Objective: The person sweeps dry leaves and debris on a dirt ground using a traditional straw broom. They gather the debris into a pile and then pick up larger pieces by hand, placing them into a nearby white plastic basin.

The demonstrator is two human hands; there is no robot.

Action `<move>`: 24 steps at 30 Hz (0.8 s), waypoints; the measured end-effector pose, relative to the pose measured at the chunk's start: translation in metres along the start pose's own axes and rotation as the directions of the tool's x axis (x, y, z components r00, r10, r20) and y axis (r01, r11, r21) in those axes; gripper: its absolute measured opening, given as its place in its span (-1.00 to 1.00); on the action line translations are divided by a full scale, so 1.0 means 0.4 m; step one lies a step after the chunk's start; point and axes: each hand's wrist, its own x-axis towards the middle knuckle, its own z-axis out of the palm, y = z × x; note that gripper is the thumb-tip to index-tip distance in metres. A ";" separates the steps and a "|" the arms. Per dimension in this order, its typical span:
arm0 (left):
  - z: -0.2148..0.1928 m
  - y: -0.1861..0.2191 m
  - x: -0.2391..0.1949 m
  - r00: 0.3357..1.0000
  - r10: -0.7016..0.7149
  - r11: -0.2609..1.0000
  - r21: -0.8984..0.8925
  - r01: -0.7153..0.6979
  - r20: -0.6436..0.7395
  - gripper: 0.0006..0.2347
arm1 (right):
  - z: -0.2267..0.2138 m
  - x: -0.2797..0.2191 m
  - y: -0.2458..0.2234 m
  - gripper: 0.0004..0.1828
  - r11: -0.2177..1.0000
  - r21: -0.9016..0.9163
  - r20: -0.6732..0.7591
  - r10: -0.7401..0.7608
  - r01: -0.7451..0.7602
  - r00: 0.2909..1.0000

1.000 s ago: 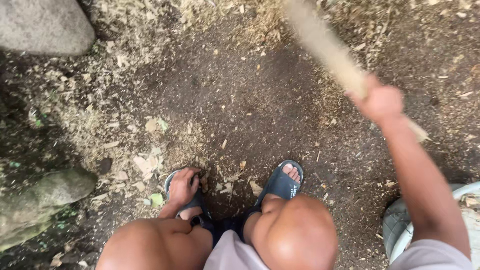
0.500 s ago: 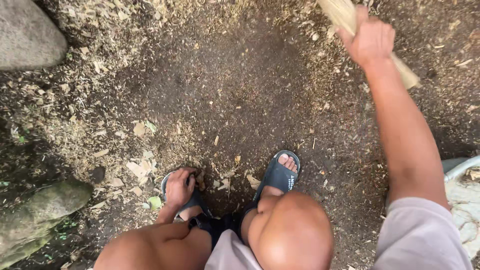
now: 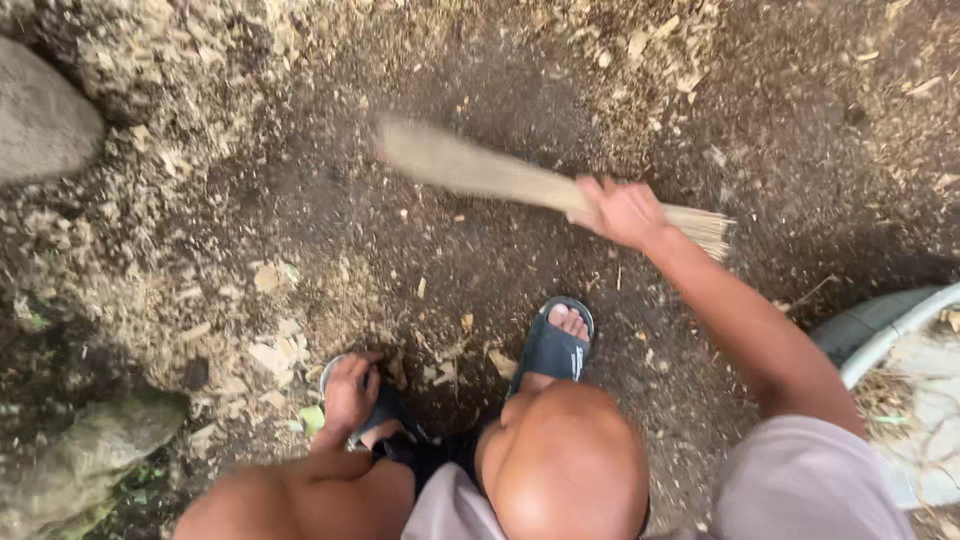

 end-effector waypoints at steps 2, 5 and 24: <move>0.004 -0.001 0.010 1.000 0.007 1.000 0.005 -0.007 -0.003 -0.80 | -0.022 -0.056 0.084 -0.14 0.993 -0.024 0.418 0.115 -0.115 0.901; 0.007 0.003 -0.023 1.000 -0.009 1.000 0.004 0.009 0.005 -0.82 | -0.078 -0.094 0.319 -0.10 0.819 -0.371 0.417 0.568 -0.437 0.710; -0.029 0.033 0.018 0.998 0.022 0.997 -0.074 -0.027 -0.062 -0.79 | -0.188 -0.605 0.602 -0.29 0.740 -0.157 0.187 0.673 -0.654 0.716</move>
